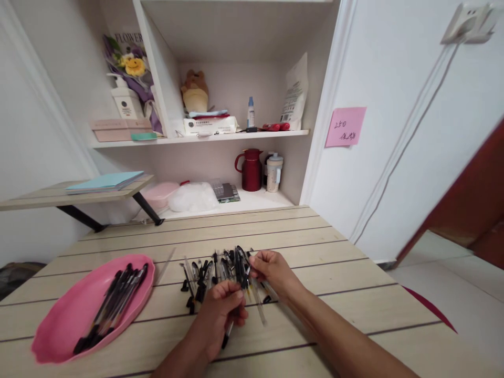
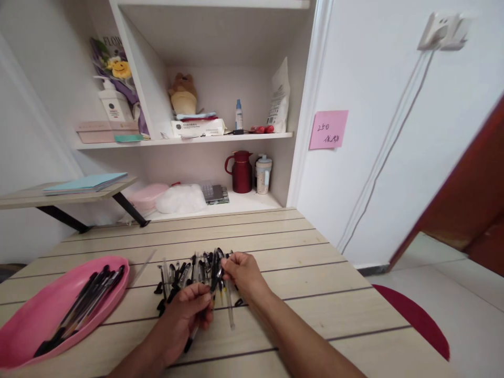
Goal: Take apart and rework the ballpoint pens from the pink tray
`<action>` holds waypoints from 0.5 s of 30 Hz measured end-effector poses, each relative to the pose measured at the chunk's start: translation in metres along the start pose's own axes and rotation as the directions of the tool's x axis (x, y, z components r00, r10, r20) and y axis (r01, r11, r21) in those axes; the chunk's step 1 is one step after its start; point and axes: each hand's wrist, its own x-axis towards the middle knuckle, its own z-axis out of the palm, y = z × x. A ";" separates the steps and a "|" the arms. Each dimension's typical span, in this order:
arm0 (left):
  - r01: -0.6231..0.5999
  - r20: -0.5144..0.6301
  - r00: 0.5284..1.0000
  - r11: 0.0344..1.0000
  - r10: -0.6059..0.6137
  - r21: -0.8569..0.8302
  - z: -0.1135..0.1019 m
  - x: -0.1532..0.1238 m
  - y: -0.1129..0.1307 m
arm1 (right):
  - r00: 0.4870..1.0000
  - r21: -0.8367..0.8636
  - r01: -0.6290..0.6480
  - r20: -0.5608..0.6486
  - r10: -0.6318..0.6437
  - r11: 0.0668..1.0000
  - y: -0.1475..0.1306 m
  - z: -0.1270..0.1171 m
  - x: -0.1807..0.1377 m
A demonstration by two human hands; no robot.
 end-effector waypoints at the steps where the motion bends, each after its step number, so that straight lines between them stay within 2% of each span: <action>1: -0.010 -0.009 1.000 1.000 0.010 0.004 0.001 0.000 0.000 | 1.000 -0.003 -0.020 -0.014 0.020 1.000 -0.001 -0.001 0.001; 4: -0.044 -0.039 0.998 0.999 0.045 0.014 0.002 -0.001 -0.001 | 0.998 -0.031 -0.052 0.032 0.053 0.998 -0.001 -0.003 0.001; 7: -0.056 -0.043 0.997 0.998 0.056 0.008 0.003 -0.001 -0.002 | 0.996 -0.007 -0.029 0.090 0.029 1.000 0.001 0.000 -0.001; 9: -0.040 0.006 0.999 0.999 0.040 -0.006 0.002 -0.002 -0.001 | 0.992 0.073 -0.031 0.124 0.022 0.997 0.001 0.001 -0.003; 12: -0.026 0.097 0.995 0.999 0.028 -0.024 0.002 -0.002 -0.001 | 0.968 0.241 -0.090 0.250 0.028 0.966 -0.002 0.001 -0.006; 15: -0.058 0.121 0.991 0.998 0.061 -0.029 0.000 -0.002 -0.001 | 0.960 0.257 -0.105 0.279 0.031 0.961 -0.003 0.002 -0.008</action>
